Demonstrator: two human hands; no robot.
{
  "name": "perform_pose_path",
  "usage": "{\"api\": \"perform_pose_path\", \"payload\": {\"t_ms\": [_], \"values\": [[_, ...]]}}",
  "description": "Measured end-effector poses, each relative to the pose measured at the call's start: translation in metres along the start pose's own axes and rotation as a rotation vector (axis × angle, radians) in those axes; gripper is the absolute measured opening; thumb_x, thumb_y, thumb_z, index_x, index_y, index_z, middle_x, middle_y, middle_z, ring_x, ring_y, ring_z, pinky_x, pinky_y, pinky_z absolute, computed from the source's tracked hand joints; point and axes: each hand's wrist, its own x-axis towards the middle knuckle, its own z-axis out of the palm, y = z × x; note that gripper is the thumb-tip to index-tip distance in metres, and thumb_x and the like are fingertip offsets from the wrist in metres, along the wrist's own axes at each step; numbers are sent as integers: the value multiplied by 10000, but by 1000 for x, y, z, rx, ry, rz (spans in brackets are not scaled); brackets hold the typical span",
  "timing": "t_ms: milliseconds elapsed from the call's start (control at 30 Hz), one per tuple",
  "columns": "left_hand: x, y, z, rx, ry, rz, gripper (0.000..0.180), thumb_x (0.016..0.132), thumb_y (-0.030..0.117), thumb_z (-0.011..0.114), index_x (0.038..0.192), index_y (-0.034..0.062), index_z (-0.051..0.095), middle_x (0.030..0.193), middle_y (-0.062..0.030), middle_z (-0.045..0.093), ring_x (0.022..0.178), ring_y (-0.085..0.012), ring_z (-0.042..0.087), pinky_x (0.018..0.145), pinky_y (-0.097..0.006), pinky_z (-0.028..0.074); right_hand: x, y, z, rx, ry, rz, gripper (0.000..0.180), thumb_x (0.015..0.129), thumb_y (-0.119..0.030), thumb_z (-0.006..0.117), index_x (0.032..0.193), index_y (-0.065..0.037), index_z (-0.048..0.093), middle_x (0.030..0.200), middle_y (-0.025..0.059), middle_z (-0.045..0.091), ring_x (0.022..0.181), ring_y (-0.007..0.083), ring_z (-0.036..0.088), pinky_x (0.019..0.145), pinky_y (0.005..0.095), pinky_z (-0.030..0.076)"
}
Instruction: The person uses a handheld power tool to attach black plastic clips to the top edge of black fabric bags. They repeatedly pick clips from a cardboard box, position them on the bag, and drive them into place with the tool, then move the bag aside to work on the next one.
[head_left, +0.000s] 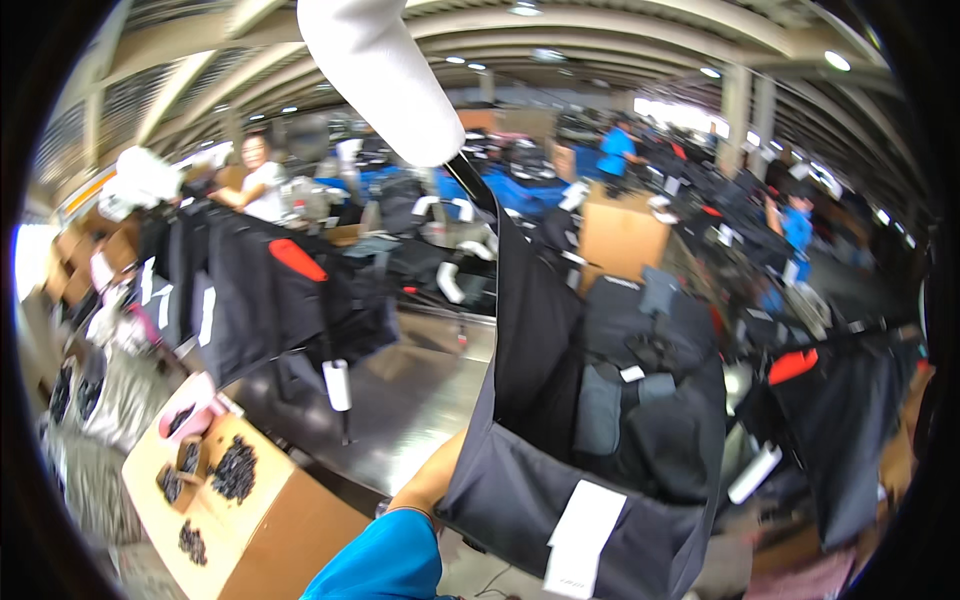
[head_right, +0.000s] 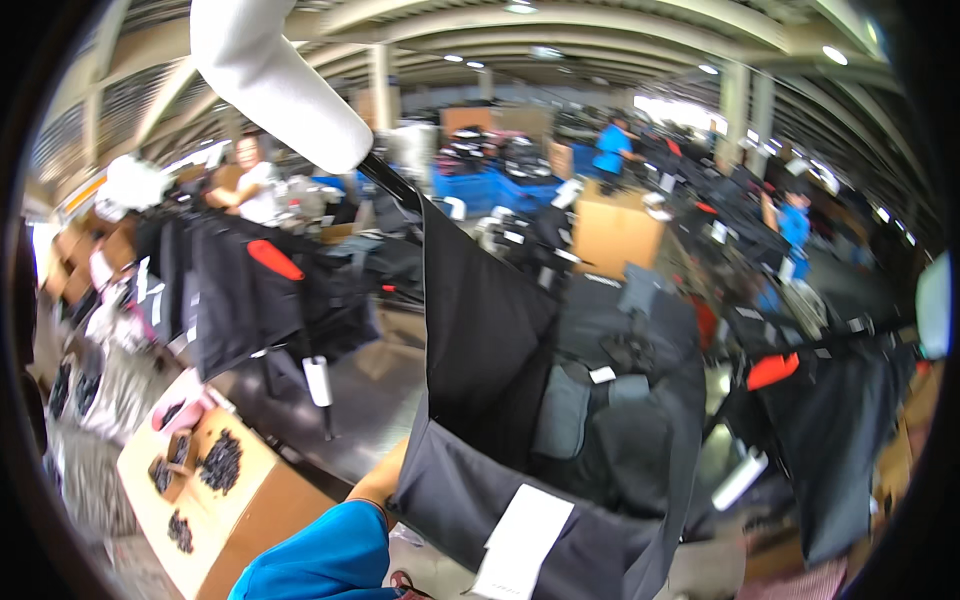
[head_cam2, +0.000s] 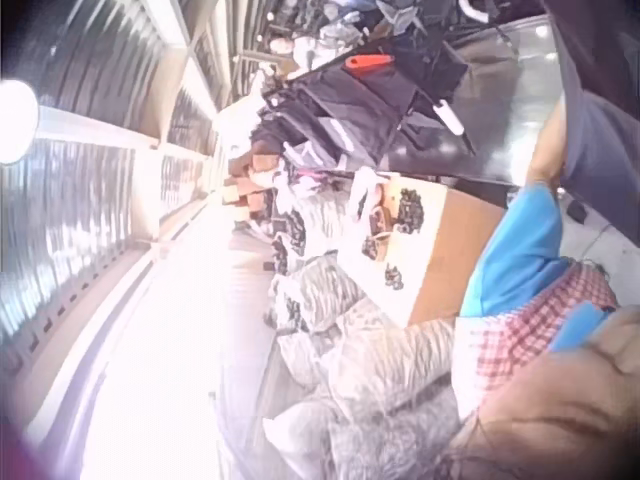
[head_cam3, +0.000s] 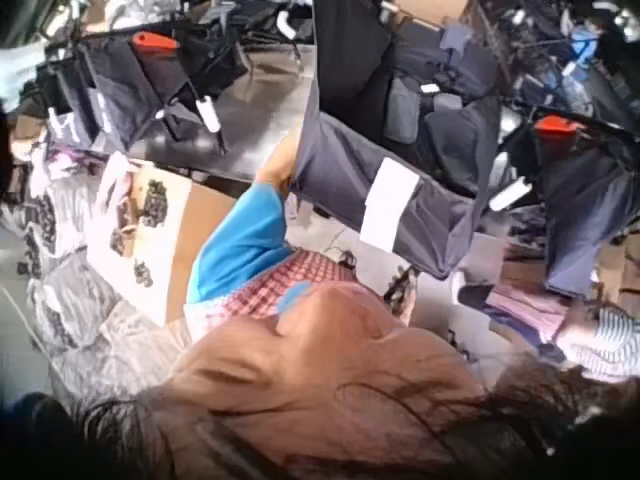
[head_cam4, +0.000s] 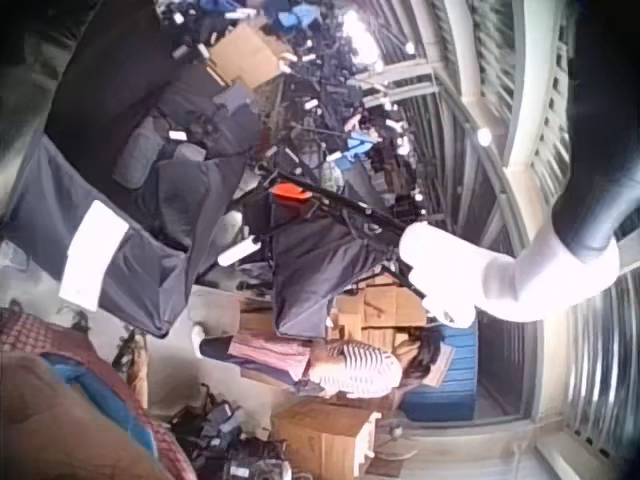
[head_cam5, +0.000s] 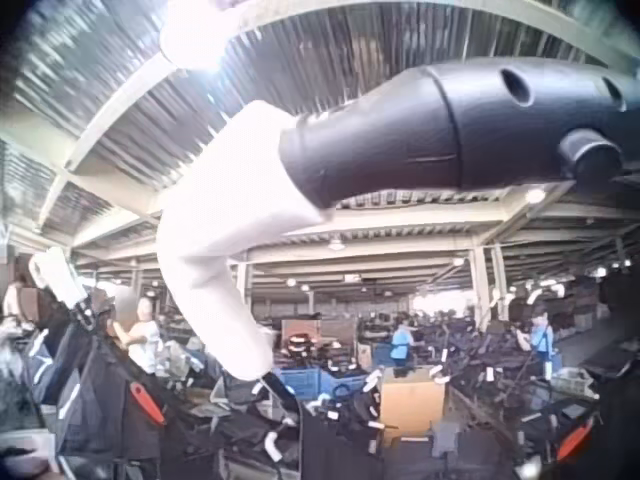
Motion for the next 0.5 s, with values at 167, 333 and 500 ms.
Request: {"api": "perform_pose_path", "payload": {"t_ms": [167,333,500], "values": [[-25,12,-103,148,184,-9,274,894,188,570,1092,1,596,918,-144,617,855,-211,591,805,-331,479,27,-3,76,-221,-147,134,569,883,-391,598,1327,-52,484,972,85,591,703,174,585,630,304,499],[-40,10,-193,266,318,-28,301,884,206,579,1112,9,596,952,-147,622,889,-229,597,823,-338,478,26,27,139,-359,-219,210,550,896,-370,581,1320,-36,475,1017,101,602,699,195,605,630,320,516],[-55,14,-269,438,388,-23,330,875,223,587,1131,16,596,986,-150,627,923,-247,603,841,-345,477,15,83,184,-481,-285,267,532,909,-349,563,1314,-19,465,1063,118,612,695,216,624,631,336,532]]}}
